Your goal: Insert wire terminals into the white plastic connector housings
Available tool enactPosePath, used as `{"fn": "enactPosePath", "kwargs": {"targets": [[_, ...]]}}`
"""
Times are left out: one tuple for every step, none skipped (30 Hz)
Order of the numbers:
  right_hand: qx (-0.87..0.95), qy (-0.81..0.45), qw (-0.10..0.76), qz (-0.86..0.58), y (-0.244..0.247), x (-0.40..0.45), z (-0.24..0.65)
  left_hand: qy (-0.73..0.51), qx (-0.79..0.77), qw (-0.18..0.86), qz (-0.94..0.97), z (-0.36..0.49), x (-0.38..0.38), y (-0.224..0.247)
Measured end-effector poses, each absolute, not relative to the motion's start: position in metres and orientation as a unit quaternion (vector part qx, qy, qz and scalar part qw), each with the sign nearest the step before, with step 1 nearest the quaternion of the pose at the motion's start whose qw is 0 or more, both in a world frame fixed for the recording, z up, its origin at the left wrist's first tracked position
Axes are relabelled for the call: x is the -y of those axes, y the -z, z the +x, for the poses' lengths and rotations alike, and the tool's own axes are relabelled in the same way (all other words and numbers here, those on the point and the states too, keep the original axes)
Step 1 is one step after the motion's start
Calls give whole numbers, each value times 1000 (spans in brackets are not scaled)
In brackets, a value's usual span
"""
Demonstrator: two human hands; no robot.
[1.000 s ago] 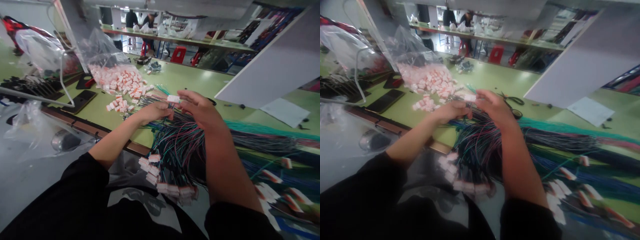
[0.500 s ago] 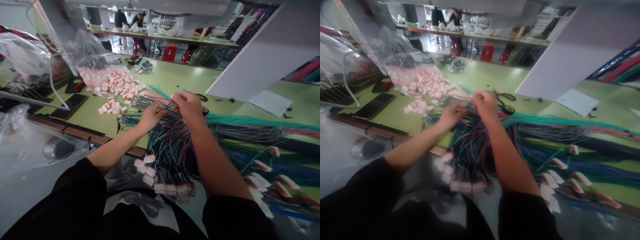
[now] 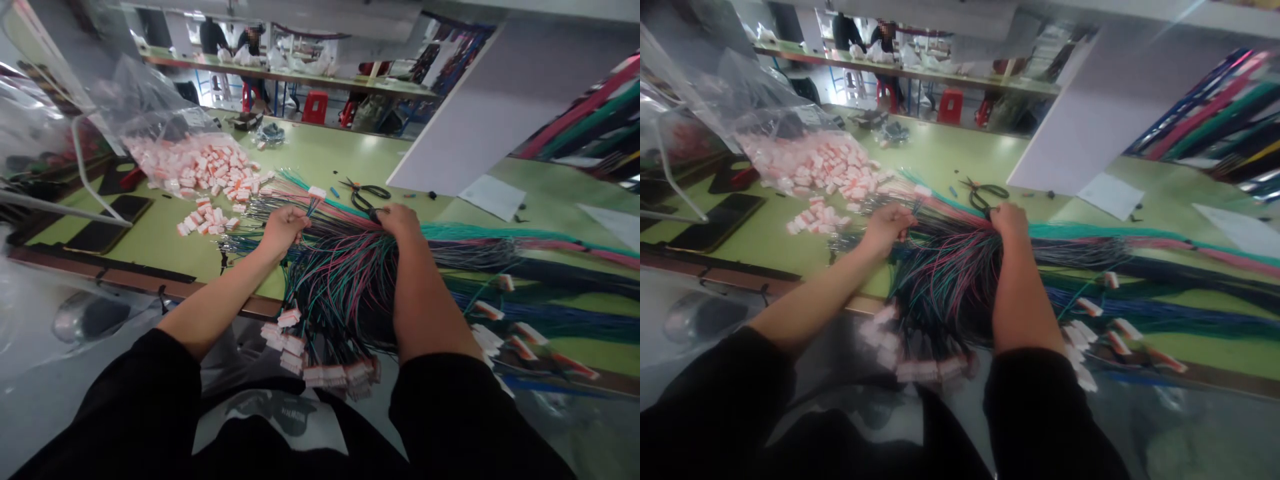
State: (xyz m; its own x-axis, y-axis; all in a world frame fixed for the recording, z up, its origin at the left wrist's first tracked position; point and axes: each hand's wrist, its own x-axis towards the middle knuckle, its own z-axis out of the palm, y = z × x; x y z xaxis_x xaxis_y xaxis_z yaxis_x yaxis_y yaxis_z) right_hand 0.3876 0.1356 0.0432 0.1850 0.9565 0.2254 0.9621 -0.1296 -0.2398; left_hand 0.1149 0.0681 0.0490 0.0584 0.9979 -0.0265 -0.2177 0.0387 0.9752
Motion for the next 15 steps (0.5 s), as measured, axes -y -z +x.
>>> {"fn": "enactPosePath", "kwargs": {"targets": [[612, 1, 123, -781, -42, -134, 387, -529, -436, 580, 440, 115, -68, -50], [591, 1, 94, -801, -42, -132, 384, -529, -436, 585, 434, 115, -68, -50], [579, -4, 98, -809, -45, -129, 378, -528, -435, 592, 427, 114, -68, -50], [575, -6, 110, -811, -50, -126, 370, -529, -432, 597, 420, 114, -68, -50], [581, -13, 137, -802, -57, -122, 360, -532, -429, 602, 413, 114, -69, -50], [599, -30, 174, -781, -65, -117, 349, -537, -426, 604, 406, 113, -70, -50], [632, -53, 221, -741, -73, -111, 338, -544, -423, 605, 398, 113, -71, -49], [676, -91, 258, -684, -82, -105, 325, -551, -422, 604, 392, 113, -72, -48], [717, -135, 271, -628, -89, -97, 313, -559, -420, 602, 387, 113, -74, -46], [749, -174, 269, -580, -95, -90, 301, -566, -418, 597, 385, 113, -75, -45], [775, -204, 254, -542, -98, -82, 290, -571, -418, 592, 386, 113, -77, -44], [795, -209, 240, -517, -101, -76, 280, -575, -419, 585, 389, 114, -78, -43], [808, -200, 225, -506, -101, -71, 273, -578, -420, 579, 393, 114, -78, -42], [816, -182, 213, -505, -100, -67, 267, -579, -423, 574, 396, 114, -79, -41], [820, -157, 206, -510, -99, -65, 263, -579, -425, 570, 399, 115, -79, -41]]}}
